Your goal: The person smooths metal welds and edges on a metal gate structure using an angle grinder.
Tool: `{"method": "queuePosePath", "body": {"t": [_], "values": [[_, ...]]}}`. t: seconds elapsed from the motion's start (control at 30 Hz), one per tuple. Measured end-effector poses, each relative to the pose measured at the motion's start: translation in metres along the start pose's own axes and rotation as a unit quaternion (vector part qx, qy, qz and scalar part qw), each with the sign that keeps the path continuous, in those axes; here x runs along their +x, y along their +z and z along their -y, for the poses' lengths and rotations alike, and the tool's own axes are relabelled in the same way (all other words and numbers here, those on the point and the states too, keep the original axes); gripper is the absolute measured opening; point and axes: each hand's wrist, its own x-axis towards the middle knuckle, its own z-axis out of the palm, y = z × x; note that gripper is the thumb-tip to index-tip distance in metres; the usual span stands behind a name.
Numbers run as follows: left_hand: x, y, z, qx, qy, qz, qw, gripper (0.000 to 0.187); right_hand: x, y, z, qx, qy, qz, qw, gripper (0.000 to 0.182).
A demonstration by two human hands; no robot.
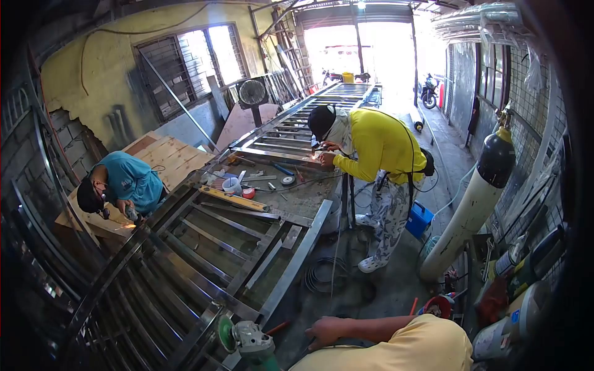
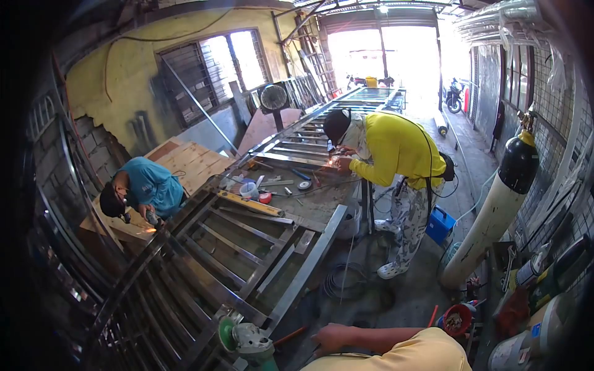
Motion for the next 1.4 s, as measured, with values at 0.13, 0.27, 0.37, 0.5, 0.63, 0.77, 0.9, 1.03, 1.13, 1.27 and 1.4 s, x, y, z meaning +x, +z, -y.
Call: {"method": "queuePosePath", "body": {"t": [0.13, 0.27, 0.37, 0.5, 0.63, 0.77, 0.9, 1.03, 1.13, 1.27, 1.4], "values": [[-0.008, 0.004, -0.004, -0.018, -0.027, -0.030, 0.999, 0.040, 0.005, 0.001, 0.000, 0.001, -0.001, 0.017, 1.000, 0.061], [0.001, 0.003, 0.002, -0.058, 0.044, 0.042, 0.996, 0.046, 0.004, -0.002, 0.002, 0.002, -0.006, 0.014, 1.000, 0.063], [0.011, 0.006, -0.009, -0.046, 0.057, 0.045, 0.996, 0.047, 0.002, -0.001, 0.002, 0.003, -0.011, -0.002, 1.000, 0.064], [0.015, 0.009, -0.015, -0.045, 0.060, 0.049, 0.996, 0.049, 0.000, -0.003, 0.002, -0.002, 0.013, 0.025, 1.000, 0.071], [0.010, 0.011, -0.012, -0.047, 0.070, 0.041, 0.996, 0.051, 0.006, -0.001, -0.003, -0.009, 0.027, 0.049, 0.998, 0.082], [0.013, 0.010, -0.002, -0.049, 0.094, 0.028, 0.994, 0.052, 0.007, -0.002, 0.001, -0.009, 0.071, 0.049, 0.996, 0.071], [0.032, 0.011, 0.021, -0.063, 0.157, 0.001, 0.986, 0.065, -0.016, -0.029, 0.031, 0.047, -0.004, -0.094, 0.994, 0.049], [0.062, -0.014, 0.047, 0.065, 0.158, -0.026, 0.985, 0.066, -0.015, -0.042, 0.058, 0.126, -0.032, -0.087, 0.988, 0.048], [0.047, -0.007, 0.035, 0.139, 0.160, -0.042, 0.976, 0.053, -0.013, -0.045, 0.070, 0.152, -0.031, -0.058, 0.986, 0.047], [0.041, 0.005, 0.034, 0.118, 0.138, -0.080, 0.980, 0.071, -0.008, -0.048, 0.076, 0.142, -0.051, -0.031, 0.988, 0.047], [0.020, 0.005, 0.015, 0.079, 0.159, -0.029, 0.984, 0.073, 0.000, -0.052, 0.078, 0.082, -0.091, -0.027, 0.992, 0.045]]}}
